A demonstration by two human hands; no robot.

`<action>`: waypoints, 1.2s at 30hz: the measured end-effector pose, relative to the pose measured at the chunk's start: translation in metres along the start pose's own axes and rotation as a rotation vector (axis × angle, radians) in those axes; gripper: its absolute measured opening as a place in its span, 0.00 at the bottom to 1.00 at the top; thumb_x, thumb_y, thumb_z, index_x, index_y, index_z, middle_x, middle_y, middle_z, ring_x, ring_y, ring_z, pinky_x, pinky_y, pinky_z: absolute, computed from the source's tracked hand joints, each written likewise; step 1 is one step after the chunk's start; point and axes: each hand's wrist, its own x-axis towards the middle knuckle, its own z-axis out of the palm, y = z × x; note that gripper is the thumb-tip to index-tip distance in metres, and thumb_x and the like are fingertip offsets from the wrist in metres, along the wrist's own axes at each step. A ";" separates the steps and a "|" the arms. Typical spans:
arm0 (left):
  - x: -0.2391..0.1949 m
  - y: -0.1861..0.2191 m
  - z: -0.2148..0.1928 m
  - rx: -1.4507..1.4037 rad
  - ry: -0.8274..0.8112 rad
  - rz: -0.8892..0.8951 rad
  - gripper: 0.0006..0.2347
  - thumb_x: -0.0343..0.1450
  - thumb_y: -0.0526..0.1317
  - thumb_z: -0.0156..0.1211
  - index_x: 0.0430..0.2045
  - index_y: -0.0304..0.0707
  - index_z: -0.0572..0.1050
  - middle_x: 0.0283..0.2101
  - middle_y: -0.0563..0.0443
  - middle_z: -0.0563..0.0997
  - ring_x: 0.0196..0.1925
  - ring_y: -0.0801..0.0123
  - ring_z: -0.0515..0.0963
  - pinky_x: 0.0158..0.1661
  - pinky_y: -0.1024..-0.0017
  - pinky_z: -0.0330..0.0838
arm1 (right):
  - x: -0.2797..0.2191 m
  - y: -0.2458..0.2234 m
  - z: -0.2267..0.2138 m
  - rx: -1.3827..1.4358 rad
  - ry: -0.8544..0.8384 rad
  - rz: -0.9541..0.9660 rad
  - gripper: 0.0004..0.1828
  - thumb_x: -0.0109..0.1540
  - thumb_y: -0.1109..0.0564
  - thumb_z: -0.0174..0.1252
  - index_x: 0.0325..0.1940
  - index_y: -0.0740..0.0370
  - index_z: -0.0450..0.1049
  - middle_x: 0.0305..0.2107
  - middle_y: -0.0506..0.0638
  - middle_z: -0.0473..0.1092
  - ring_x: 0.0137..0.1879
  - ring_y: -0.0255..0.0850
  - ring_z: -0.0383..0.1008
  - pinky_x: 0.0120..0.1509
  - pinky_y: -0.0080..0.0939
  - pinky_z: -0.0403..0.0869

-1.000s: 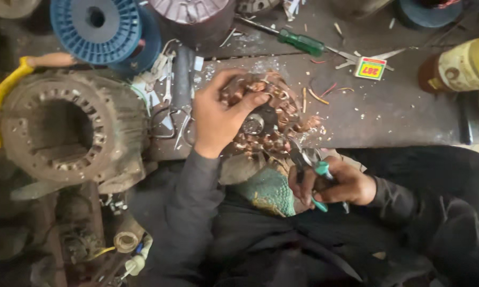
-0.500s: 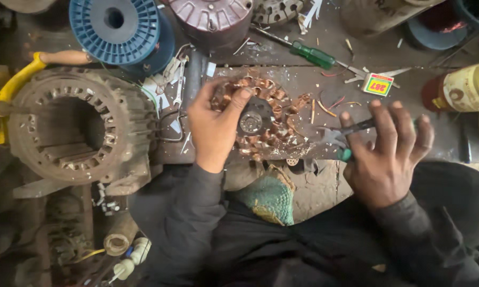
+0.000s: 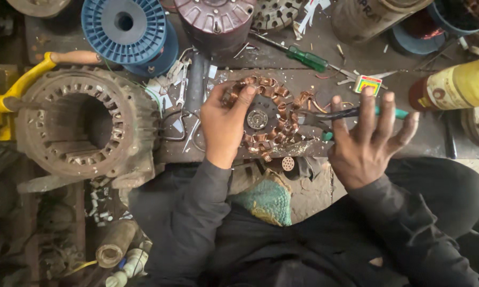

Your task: The person sits on the floor and uses pliers to remove copper windings from a motor rotor. They repeatedly pull and cut the windings, placing the removed pieces on the workbench.

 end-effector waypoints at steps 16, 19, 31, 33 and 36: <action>0.006 0.023 0.001 0.717 -0.375 0.526 0.21 0.65 0.57 0.73 0.39 0.39 0.78 0.29 0.52 0.83 0.25 0.67 0.83 0.26 0.71 0.72 | 0.029 0.057 0.024 1.289 -0.551 -0.403 0.26 0.41 0.70 0.52 0.43 0.65 0.78 0.41 0.59 0.78 0.49 0.57 0.79 0.56 0.51 0.78; 0.001 0.018 0.002 0.759 -0.389 0.580 0.22 0.64 0.56 0.76 0.38 0.39 0.78 0.27 0.52 0.82 0.25 0.67 0.82 0.26 0.70 0.71 | 0.013 0.041 0.029 1.514 -0.522 -0.516 0.22 0.43 0.71 0.52 0.39 0.63 0.77 0.39 0.58 0.79 0.49 0.57 0.81 0.56 0.52 0.78; 0.005 0.007 -0.006 0.597 -0.127 0.465 0.19 0.68 0.48 0.78 0.43 0.35 0.77 0.34 0.46 0.84 0.35 0.63 0.86 0.37 0.69 0.77 | 0.035 0.067 0.019 0.230 -0.216 -0.143 0.12 0.62 0.59 0.59 0.49 0.59 0.80 0.62 0.49 0.71 0.68 0.51 0.68 0.75 0.62 0.61; 0.004 0.007 -0.005 0.598 -0.144 0.450 0.19 0.67 0.48 0.78 0.41 0.36 0.77 0.34 0.47 0.84 0.34 0.63 0.86 0.36 0.68 0.76 | 0.032 0.059 0.020 -0.069 -0.154 -0.213 0.12 0.65 0.54 0.58 0.50 0.54 0.80 0.65 0.46 0.68 0.74 0.47 0.61 0.82 0.66 0.50; 0.003 0.008 -0.004 0.625 -0.151 0.474 0.20 0.66 0.48 0.79 0.42 0.36 0.77 0.33 0.47 0.84 0.33 0.61 0.85 0.35 0.68 0.76 | 0.028 0.055 0.023 -0.134 -0.132 -0.169 0.12 0.69 0.53 0.55 0.52 0.58 0.80 0.69 0.48 0.65 0.77 0.50 0.57 0.81 0.68 0.46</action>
